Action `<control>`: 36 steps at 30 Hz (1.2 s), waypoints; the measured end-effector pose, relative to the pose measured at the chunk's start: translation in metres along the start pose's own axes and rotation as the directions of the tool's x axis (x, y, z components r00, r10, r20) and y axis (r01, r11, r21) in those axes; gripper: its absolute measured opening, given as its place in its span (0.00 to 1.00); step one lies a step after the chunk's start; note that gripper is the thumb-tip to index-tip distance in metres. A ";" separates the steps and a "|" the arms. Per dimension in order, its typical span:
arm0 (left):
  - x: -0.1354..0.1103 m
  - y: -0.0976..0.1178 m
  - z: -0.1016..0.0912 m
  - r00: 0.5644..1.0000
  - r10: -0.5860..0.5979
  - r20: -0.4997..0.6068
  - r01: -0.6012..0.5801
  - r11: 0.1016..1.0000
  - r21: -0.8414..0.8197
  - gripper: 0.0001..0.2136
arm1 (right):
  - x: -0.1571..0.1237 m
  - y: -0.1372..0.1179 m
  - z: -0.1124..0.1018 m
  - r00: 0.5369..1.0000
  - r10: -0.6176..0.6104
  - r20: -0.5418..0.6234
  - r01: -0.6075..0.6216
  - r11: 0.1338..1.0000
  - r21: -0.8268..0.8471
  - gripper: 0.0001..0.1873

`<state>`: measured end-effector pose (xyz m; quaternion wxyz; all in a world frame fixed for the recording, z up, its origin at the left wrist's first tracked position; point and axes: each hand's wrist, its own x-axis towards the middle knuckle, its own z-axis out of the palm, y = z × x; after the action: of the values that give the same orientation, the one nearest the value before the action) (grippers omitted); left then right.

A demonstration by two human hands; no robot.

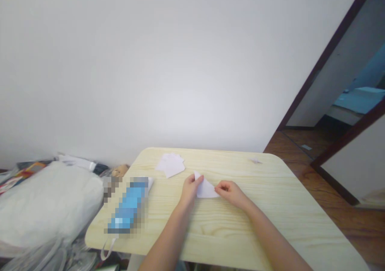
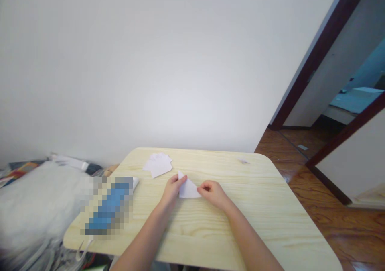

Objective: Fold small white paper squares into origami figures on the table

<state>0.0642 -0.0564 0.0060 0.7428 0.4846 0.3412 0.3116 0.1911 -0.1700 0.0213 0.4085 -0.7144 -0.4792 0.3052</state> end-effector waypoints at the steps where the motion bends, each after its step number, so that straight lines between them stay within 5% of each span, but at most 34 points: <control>1: 0.000 0.001 0.000 1.000 -0.009 -0.028 0.008 1.000 -0.016 0.16 | 0.000 0.001 -0.001 1.000 -0.004 -0.006 0.004 1.000 -0.011 0.12; 12: 0.001 0.003 0.001 0.994 0.010 -0.111 -0.017 0.998 -0.063 0.15 | 0.005 0.011 -0.008 0.995 0.026 -0.093 -0.037 0.992 -0.119 0.17; 21: 0.000 0.009 -0.003 0.997 0.053 -0.056 -0.052 0.999 0.009 0.15 | 0.004 0.019 -0.013 0.984 0.030 -0.175 -0.046 0.995 -0.090 0.13; 36: 0.004 0.011 -0.008 0.988 0.095 -0.118 -0.090 0.995 0.046 0.15 | 0.002 0.017 -0.018 0.991 0.007 -0.135 -0.012 0.999 -0.038 0.12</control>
<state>0.0587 -0.0460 0.0129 0.6955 0.4953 0.3689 0.3673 0.2146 -0.1766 0.0148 0.4248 -0.7434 -0.4527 0.2488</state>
